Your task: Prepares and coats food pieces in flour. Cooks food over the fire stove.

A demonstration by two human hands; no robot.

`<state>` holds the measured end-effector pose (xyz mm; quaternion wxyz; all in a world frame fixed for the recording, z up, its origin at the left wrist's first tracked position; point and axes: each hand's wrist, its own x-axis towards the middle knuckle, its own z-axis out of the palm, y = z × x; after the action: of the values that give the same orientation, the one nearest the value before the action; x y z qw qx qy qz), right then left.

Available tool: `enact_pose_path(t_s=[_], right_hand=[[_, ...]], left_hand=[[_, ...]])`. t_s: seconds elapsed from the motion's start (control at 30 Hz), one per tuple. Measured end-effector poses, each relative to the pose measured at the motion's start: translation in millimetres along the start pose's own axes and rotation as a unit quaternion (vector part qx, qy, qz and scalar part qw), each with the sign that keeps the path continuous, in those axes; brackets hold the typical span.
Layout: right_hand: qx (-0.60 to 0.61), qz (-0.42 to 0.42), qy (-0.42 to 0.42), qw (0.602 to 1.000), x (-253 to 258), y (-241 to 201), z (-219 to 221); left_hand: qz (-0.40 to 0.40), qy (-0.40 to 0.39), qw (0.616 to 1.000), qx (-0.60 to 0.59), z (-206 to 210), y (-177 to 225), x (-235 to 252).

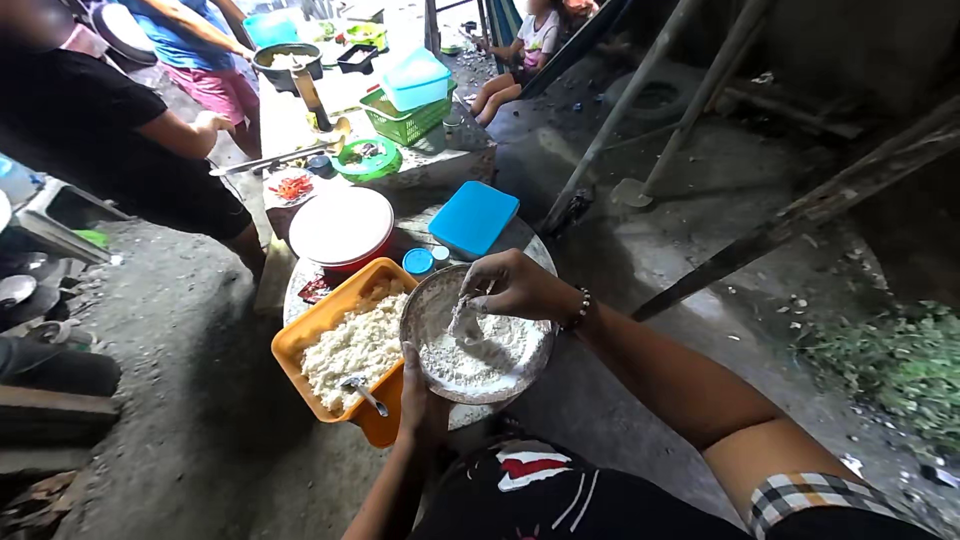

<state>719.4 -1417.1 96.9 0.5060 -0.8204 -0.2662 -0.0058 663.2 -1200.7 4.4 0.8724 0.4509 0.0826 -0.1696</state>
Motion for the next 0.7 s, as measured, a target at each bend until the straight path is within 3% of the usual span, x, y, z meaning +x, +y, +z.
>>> enact_pose_path(t_s=[0.4, 0.7], right_hand=[[0.004, 0.08, 0.004, 0.997, -6, 19, -1], [-0.157, 0.089, 0.008, 0.984, -7, 43, -10]], left_hand=[[-0.005, 0.0, 1.0, -0.009, -5, -2, -2], [0.018, -0.013, 1.0, -0.005, -7, -2, -3]])
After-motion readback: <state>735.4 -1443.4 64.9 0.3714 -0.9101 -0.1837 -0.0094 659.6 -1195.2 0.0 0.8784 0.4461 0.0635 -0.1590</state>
